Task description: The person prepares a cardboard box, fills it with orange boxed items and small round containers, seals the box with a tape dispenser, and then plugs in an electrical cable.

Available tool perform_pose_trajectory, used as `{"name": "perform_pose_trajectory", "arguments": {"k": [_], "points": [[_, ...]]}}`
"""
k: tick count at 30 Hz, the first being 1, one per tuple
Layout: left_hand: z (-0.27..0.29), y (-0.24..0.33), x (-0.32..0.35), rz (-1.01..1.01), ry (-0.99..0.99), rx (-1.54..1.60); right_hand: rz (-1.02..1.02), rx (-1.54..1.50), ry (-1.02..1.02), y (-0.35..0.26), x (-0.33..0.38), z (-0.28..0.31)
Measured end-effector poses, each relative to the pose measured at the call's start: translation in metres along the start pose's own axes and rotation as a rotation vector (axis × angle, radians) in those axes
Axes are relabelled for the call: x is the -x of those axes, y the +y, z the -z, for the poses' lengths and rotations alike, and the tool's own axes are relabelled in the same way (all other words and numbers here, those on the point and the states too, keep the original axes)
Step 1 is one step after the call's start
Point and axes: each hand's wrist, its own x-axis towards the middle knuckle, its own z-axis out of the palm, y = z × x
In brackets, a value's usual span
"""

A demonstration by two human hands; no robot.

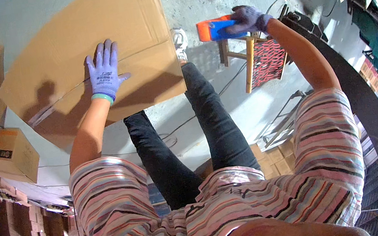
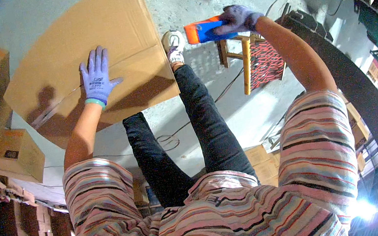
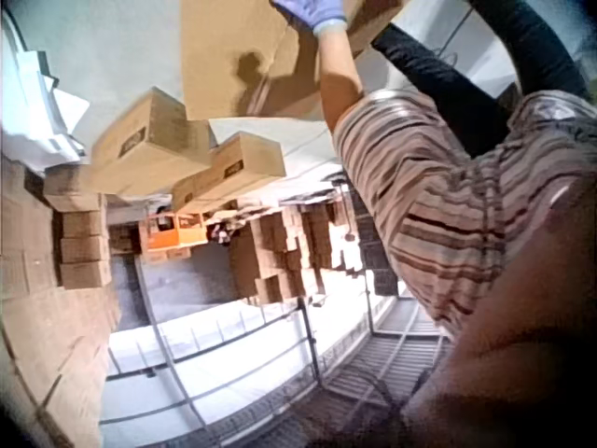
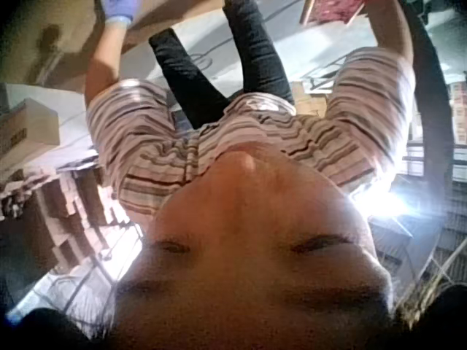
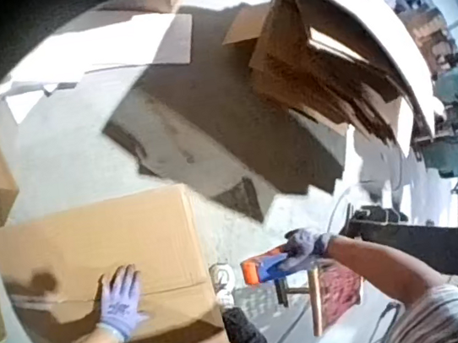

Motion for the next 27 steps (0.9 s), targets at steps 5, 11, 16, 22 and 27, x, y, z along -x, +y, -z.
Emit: {"name": "perform_pose_trajectory", "arguments": {"k": [5,11,16,22,27], "points": [[0.027,0.05,-0.007,-0.069,0.022,0.07,-0.096,0.032,-0.034,-0.012,-0.03,-0.011],[0.019,0.133,-0.075,-0.477,0.005,-0.111,-0.068,-0.012,-0.043,-0.029,-0.061,-0.019],[0.006,0.156,-0.098,-0.557,-0.107,-0.415,-0.121,0.009,-0.012,-0.047,-0.08,-0.032],[-0.006,0.149,-0.103,-0.525,-0.173,-0.083,-0.359,0.001,-0.094,-0.076,-0.095,-0.069],[-0.011,0.113,-0.081,-0.608,0.418,0.108,-0.554,-0.076,-0.114,-0.065,-0.06,-0.141]]}}
